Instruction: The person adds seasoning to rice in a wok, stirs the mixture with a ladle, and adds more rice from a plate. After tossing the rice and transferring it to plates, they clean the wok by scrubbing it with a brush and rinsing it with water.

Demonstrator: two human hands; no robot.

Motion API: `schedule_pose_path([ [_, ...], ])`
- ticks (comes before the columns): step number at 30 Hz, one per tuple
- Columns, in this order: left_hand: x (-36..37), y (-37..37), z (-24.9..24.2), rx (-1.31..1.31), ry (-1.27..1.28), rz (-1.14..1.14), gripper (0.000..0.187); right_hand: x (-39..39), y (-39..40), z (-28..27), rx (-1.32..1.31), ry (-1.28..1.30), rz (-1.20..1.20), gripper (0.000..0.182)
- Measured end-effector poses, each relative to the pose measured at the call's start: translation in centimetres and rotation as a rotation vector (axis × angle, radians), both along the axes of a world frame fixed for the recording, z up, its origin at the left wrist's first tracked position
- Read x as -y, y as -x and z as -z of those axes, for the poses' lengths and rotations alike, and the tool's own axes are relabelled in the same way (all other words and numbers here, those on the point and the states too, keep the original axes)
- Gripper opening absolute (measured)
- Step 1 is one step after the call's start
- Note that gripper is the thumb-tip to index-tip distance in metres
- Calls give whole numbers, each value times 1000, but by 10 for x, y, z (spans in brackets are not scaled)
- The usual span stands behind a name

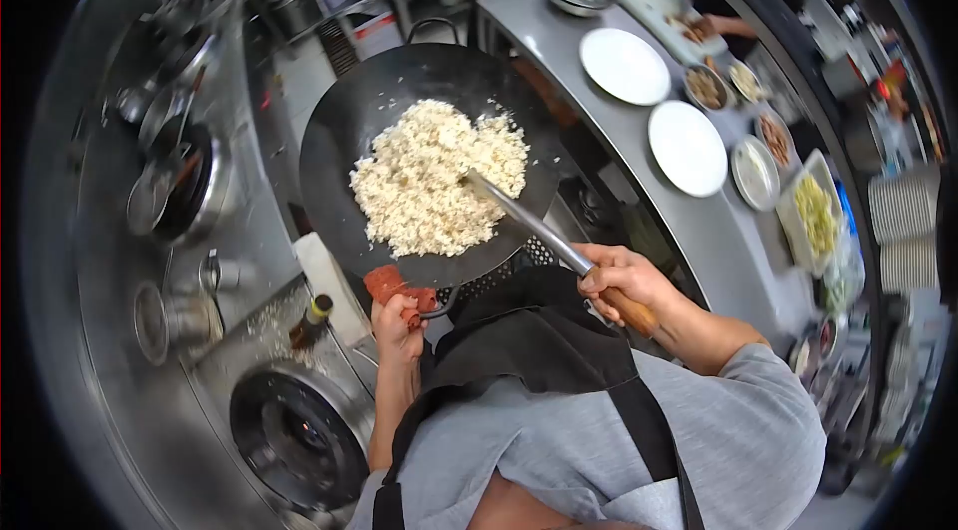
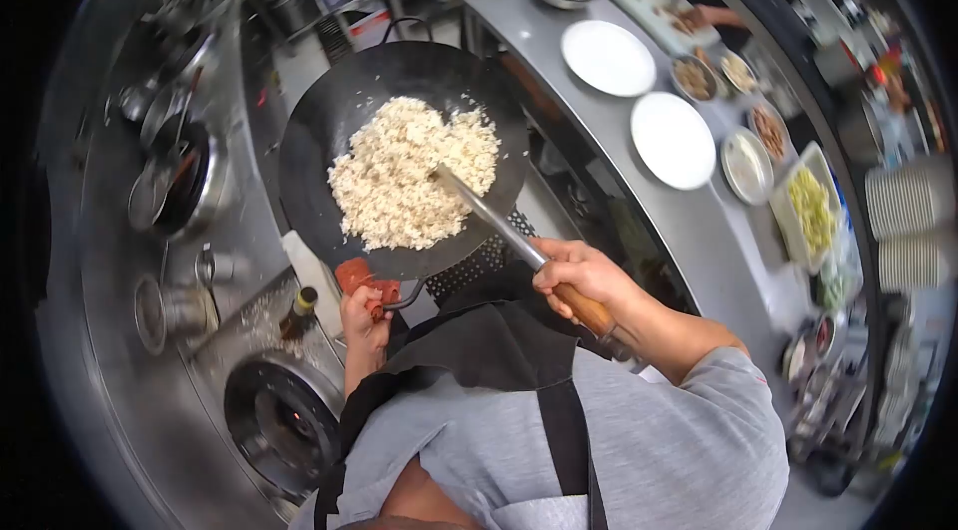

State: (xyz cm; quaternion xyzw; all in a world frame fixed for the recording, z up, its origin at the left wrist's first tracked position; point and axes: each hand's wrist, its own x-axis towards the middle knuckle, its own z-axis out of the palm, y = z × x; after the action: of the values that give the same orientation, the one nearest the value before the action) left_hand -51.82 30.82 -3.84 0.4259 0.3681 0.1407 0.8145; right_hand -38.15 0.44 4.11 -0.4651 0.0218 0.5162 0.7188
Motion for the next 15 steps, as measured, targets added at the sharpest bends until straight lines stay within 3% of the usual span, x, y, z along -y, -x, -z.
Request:
schedule_pose_path([
  [8,-79,-18,48,74,97,419,33,-54,133,19,90,86,478,69],
  [15,-94,-35,88,142,149,510,36,-49,162,26,253,254,682,70],
])
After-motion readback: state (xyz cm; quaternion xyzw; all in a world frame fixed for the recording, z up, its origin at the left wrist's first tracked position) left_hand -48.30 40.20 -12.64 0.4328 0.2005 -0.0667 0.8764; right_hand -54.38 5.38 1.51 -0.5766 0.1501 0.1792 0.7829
